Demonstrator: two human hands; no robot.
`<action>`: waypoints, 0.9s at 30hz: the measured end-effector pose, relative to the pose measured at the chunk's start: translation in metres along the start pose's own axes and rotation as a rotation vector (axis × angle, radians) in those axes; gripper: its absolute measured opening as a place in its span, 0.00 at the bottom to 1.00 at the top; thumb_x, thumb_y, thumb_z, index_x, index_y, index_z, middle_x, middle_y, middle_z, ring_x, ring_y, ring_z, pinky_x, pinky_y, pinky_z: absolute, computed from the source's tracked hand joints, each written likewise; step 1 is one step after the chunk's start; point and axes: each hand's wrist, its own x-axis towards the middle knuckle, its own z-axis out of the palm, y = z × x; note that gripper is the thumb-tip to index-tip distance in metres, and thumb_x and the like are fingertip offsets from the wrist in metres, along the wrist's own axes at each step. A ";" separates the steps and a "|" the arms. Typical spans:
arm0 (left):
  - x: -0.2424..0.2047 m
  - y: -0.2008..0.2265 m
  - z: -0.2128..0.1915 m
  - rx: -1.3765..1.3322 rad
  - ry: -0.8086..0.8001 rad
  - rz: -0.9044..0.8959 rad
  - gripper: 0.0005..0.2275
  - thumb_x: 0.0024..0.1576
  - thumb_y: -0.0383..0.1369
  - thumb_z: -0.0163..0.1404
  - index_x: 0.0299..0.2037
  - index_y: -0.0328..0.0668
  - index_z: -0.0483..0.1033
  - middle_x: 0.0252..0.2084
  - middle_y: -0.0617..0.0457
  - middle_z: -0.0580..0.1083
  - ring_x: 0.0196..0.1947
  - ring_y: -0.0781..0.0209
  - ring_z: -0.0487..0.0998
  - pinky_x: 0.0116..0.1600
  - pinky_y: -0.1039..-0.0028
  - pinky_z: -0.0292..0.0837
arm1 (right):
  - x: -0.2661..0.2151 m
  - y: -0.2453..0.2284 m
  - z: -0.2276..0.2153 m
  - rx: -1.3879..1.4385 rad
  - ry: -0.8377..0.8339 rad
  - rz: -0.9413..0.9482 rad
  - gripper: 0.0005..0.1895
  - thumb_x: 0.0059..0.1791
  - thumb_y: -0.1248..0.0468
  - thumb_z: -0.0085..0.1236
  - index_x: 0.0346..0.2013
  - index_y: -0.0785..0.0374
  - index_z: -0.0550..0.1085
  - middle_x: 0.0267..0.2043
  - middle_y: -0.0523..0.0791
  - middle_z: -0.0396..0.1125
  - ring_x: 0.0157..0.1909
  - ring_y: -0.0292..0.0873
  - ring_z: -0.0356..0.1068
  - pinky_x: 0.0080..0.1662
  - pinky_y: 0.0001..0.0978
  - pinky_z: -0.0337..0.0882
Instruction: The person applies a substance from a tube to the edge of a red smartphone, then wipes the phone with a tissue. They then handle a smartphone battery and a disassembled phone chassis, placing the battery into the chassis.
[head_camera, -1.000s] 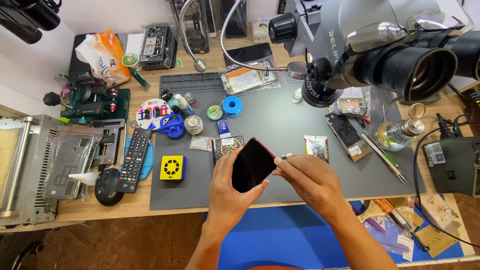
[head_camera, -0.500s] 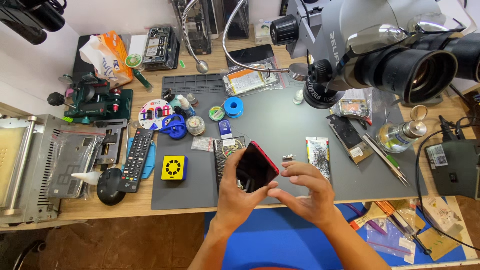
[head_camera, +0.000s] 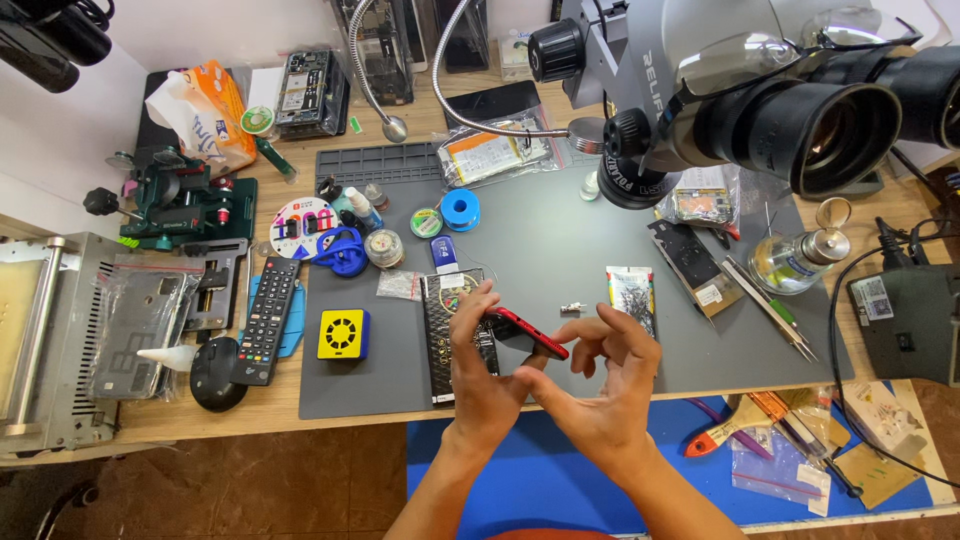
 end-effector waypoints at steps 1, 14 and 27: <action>0.000 -0.001 0.001 0.000 0.000 0.000 0.31 0.58 0.31 0.64 0.68 0.40 0.58 0.67 0.49 0.65 0.73 0.42 0.68 0.82 0.43 0.55 | 0.000 0.000 0.001 0.000 0.001 0.000 0.47 0.42 0.59 0.77 0.66 0.55 0.55 0.43 0.48 0.73 0.29 0.36 0.59 0.38 0.25 0.65; 0.002 -0.006 0.002 -0.015 0.023 0.027 0.31 0.60 0.36 0.63 0.67 0.40 0.57 0.66 0.49 0.65 0.73 0.39 0.69 0.81 0.41 0.57 | -0.003 -0.017 0.008 0.135 0.061 0.212 0.35 0.47 0.68 0.68 0.64 0.59 0.60 0.38 0.48 0.75 0.41 0.39 0.77 0.46 0.28 0.78; 0.030 -0.009 -0.038 -0.309 -0.357 -0.388 0.36 0.52 0.28 0.66 0.70 0.44 0.61 0.74 0.46 0.64 0.75 0.53 0.63 0.78 0.65 0.57 | -0.012 0.016 -0.026 0.737 -0.081 0.436 0.37 0.53 0.70 0.53 0.76 0.56 0.53 0.57 0.61 0.69 0.48 0.57 0.78 0.49 0.50 0.80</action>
